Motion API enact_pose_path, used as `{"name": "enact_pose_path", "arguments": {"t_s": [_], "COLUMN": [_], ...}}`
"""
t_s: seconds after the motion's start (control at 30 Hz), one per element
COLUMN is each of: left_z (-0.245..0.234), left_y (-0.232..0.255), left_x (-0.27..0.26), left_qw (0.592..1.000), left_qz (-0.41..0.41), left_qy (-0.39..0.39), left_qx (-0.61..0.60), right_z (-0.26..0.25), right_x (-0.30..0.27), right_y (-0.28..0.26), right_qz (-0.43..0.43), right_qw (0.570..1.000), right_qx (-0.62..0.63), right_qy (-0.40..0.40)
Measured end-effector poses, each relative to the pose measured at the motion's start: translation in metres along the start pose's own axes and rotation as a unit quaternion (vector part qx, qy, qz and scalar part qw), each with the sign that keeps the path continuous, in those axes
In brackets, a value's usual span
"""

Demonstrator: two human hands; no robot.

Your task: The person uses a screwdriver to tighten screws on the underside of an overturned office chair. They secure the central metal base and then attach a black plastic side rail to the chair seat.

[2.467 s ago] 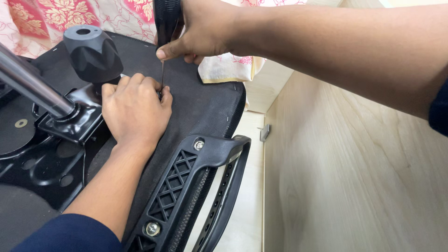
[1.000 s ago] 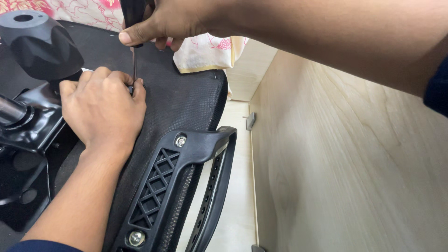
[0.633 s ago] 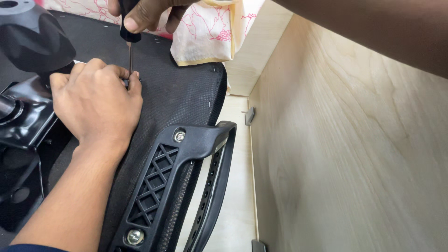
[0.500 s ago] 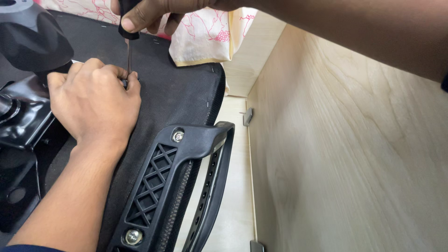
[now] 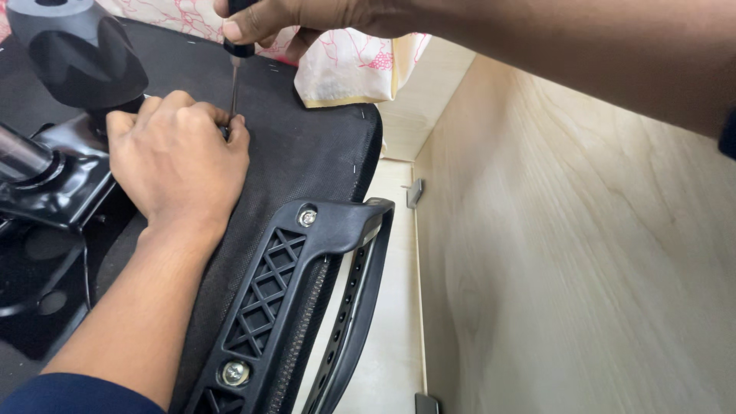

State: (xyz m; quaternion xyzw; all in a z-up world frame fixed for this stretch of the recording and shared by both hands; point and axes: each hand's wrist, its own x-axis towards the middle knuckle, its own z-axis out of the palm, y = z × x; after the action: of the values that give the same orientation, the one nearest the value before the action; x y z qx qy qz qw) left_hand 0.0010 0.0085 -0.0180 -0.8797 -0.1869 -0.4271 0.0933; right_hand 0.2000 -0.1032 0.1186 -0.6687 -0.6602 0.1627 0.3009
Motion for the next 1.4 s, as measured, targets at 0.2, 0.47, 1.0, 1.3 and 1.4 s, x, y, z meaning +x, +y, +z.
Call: {"name": "enact_pose_path", "arguments": {"t_s": [0.2, 0.47, 1.0, 1.3, 1.4], "left_z": [-0.002, -0.006, -0.017, -0.018, -0.017], "left_y": [-0.003, 0.001, 0.007, 0.006, 0.006], "left_x": [-0.002, 0.003, 0.011, 0.012, 0.011], "left_qw": [1.0, 1.0, 0.999, 0.999, 0.999], "left_qz": [0.006, -0.001, -0.024, -0.025, -0.019], "left_qy": [-0.005, 0.001, -0.028, -0.034, -0.027], "left_qx": [0.003, -0.01, -0.017, -0.008, 0.001], "right_z": [0.003, 0.02, 0.021, 0.03, 0.032], "right_x": [0.009, -0.001, -0.01, -0.005, -0.002], "right_y": [0.004, -0.024, -0.038, -0.038, -0.036], "right_qz": [0.024, 0.137, 0.065, 0.095, 0.092], "right_qw": [0.998, 0.985, 0.986, 0.982, 0.979], "right_qx": [-0.054, -0.041, 0.148, 0.155, 0.171], "right_qy": [0.012, 0.094, 0.048, 0.057, 0.056]}}
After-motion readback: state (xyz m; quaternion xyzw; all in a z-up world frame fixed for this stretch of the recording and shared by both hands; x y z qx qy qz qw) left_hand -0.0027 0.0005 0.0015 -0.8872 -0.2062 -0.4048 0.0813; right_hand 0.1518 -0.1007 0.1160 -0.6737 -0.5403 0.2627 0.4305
